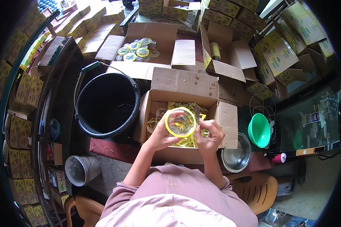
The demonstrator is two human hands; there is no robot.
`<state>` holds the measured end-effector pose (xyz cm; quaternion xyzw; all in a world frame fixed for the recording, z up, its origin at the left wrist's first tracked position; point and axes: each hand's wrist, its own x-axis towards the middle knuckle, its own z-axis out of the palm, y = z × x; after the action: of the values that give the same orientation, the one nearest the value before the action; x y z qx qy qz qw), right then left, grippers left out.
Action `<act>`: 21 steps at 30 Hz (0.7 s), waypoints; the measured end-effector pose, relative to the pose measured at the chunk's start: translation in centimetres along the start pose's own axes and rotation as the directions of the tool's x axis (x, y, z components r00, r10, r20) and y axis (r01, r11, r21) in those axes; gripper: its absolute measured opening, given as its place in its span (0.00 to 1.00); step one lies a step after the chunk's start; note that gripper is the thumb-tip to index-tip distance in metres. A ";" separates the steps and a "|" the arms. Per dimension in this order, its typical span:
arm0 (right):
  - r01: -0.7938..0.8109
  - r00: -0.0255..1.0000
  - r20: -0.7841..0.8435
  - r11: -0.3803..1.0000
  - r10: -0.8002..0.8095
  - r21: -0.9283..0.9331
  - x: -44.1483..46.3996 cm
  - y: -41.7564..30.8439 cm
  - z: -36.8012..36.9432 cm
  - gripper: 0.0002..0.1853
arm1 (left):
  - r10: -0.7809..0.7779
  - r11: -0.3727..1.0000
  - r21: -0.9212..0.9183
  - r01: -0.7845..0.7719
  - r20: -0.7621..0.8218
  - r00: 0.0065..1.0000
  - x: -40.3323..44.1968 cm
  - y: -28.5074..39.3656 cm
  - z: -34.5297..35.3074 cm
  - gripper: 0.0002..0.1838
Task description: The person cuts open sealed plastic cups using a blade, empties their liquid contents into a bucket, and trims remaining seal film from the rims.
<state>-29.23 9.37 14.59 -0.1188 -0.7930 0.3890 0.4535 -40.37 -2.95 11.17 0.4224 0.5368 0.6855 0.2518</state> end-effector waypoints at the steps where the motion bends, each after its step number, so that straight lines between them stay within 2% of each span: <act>1: 0.000 1.000 -0.003 1.000 0.000 -0.008 0.0 -0.1 0.1 0.13 | 0.004 1.000 0.006 -0.004 -0.021 1.000 0.0 -0.2 0.1 0.36; 6: 0.014 1.000 -0.018 0.998 -0.015 -0.059 -0.1 -0.5 0.5 0.12 | 0.050 0.998 0.052 -0.047 -0.061 0.997 0.2 -0.2 0.2 0.35; 9: 0.018 1.000 -0.009 0.996 -0.019 -0.091 -0.2 -0.7 0.6 0.13 | 0.096 0.970 0.225 -0.094 0.003 0.995 0.3 0.4 0.0 0.35; 12: 0.037 0.999 0.001 0.993 -0.037 -0.111 -0.5 -0.7 0.8 0.14 | 0.118 0.988 0.111 -0.110 -0.066 0.991 0.1 -1.0 0.0 0.38; 15: 0.034 0.999 -0.005 0.992 -0.034 -0.119 -0.8 -0.9 1.1 0.14 | 0.137 0.985 0.128 -0.116 -0.168 0.976 0.0 -0.7 0.6 0.38; 18: 0.043 0.999 -0.023 0.990 -0.047 -0.135 -1.1 -1.0 1.3 0.14 | 0.093 0.996 0.017 -0.092 -0.208 0.974 0.1 -1.2 0.7 0.38; 21: 0.052 0.998 -0.012 0.986 -0.055 -0.157 -1.4 -0.8 1.4 0.14 | 0.121 0.989 0.111 -0.100 -0.210 0.970 0.0 -1.1 0.4 0.37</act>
<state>-29.41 7.38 13.88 -0.1358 -0.8203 0.3125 0.4594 -40.15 -2.43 10.19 0.3868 0.5701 0.7127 0.1321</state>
